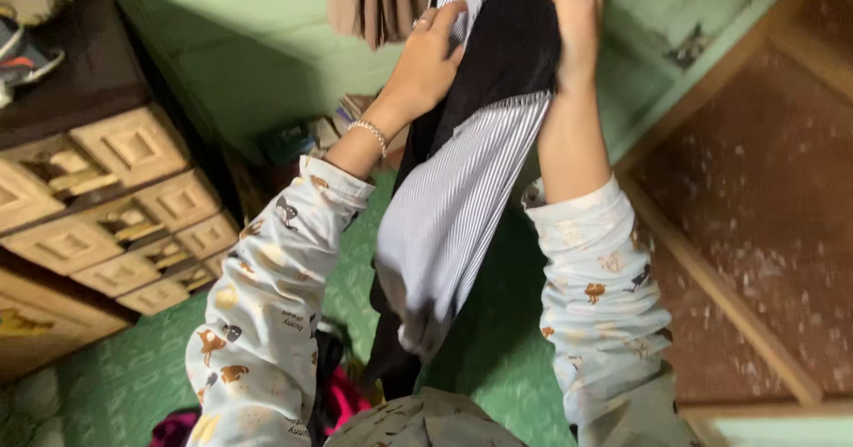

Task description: The person sits on the floor and repeatedly picks up garments from a pile, places them on plastic hangers, and hangs them on a wall-mounted clothing rack. The person handles a striped shirt, a black jacket, black pants, a beige top, and a gray top, using different colored hangers for each item.

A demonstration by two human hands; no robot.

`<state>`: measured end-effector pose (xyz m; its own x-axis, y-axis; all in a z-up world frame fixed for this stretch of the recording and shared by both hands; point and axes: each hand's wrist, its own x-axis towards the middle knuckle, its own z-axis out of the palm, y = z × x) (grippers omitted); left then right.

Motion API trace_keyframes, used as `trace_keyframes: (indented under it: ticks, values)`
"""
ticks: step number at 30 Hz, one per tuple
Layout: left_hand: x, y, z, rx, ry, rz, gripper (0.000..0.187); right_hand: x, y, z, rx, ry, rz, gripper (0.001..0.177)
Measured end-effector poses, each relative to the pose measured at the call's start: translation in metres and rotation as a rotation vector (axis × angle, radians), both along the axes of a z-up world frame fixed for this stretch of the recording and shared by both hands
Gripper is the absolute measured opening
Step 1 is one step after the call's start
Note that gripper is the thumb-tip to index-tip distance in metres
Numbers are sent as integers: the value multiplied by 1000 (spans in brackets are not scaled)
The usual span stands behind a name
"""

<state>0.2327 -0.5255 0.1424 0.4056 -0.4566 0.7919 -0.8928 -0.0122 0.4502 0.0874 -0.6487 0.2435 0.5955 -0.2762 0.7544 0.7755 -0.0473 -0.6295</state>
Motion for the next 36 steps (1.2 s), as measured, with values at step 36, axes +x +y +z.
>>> trace_keyframes:
  ticks: [36]
  values:
    - [608, -98, 115, 219, -346, 329, 38, 516, -190, 44, -199, -103, -286, 70]
